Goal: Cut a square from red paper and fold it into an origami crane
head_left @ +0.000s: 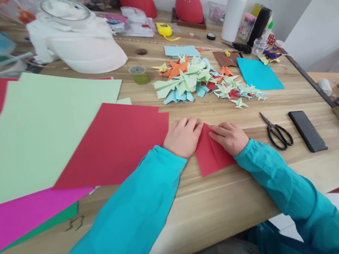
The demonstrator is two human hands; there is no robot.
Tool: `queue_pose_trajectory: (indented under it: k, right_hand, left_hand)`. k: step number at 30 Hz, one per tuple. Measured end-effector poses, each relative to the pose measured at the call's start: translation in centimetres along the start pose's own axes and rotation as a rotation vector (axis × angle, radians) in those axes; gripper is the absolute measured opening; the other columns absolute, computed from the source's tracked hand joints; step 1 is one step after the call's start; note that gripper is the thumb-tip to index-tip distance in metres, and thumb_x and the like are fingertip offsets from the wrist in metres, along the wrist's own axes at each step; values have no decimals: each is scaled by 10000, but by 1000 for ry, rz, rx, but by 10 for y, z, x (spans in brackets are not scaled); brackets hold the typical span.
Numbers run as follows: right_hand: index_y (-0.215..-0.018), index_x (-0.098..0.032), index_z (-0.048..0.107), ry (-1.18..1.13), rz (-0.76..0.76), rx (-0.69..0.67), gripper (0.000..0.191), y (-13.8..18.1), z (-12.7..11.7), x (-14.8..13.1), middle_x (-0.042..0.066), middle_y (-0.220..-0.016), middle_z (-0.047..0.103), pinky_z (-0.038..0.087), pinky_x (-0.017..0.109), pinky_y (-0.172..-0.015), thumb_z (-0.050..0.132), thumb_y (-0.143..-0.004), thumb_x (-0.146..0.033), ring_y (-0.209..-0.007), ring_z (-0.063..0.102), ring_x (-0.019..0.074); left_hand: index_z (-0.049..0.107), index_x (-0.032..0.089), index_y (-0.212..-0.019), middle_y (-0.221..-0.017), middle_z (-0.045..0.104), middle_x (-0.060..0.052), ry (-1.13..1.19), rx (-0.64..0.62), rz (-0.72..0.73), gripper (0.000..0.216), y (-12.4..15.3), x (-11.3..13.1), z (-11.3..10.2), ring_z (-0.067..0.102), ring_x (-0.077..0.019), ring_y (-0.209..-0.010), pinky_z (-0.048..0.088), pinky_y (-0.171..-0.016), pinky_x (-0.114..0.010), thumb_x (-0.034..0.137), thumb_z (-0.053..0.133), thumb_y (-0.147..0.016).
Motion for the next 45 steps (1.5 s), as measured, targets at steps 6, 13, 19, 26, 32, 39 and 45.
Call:
queue_pose_trajectory:
  k: [6, 13, 19, 26, 32, 39, 45]
  right_hand:
    - [-1062, -177, 657, -13, 20, -29, 289, -1, -1, 0, 82, -1206, 615, 441, 342, -709, 415, -913, -126, -917, 522, 205]
    - [-1063, -186, 662, 6, 16, -31, 304, -1, 0, 0, 75, -1205, 617, 449, 340, -727, 401, -917, -127, -915, 522, 198]
    - [-1042, -182, 669, 11, 8, -3, 296, -1, 0, 0, 62, -1200, 622, 440, 330, -712, 404, -919, -132, -901, 525, 196]
    - [-1040, -183, 666, 10, 9, -9, 294, -1, -1, 0, 66, -1205, 619, 431, 335, -689, 403, -918, -129, -908, 515, 200]
    - [-1058, -179, 659, -17, 12, -25, 296, -1, 0, 0, 86, -1213, 609, 440, 341, -704, 407, -914, -124, -929, 516, 205]
    - [-1062, -186, 654, -8, 15, -36, 285, -1, 0, 0, 75, -1211, 611, 438, 339, -691, 424, -908, -123, -918, 522, 204]
    - [-1067, -191, 651, -15, 18, -37, 285, -1, 1, 0, 78, -1217, 605, 437, 344, -717, 427, -906, -123, -934, 511, 203]
  left_hand:
    - [579, 220, -1184, -1012, 601, -119, 24, -5, 8, 348, 1, -1, 3, 513, -274, -891, 389, -672, -398, 223, 381, -897]
    - [602, 211, -1139, -1023, 610, -110, 41, -4, -11, 314, 1, -1, 2, 512, -278, -895, 370, -661, -395, 223, 407, -893]
    - [600, 148, -1108, -1051, 627, -116, 27, 52, -3, 304, 1, -2, 2, 519, -269, -895, 377, -673, -399, 164, 389, -890]
    - [599, 132, -1113, -1047, 635, -118, 24, 65, -2, 312, 2, -3, 3, 517, -276, -891, 391, -683, -411, 160, 393, -881]
    - [634, 197, -1065, -1045, 628, -103, 120, 62, -15, 307, 3, -6, 4, 523, -261, -938, 398, -736, -403, 228, 374, -904]
    - [665, 164, -995, -1041, 636, -103, 254, 87, 135, 314, 4, 1, 9, 531, -227, -961, 437, -830, -372, 199, 371, -889]
    - [670, 122, -998, -993, 644, -130, 306, 135, 136, 333, 5, 1, 1, 540, -234, -906, 461, -798, -394, 257, 387, -885]
Point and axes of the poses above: each hand's wrist, its own y-axis away from the middle knuckle, its own z-axis out of the palm, x = y × z, the point moved 6 cm from there along -y, towards the middle knuckle
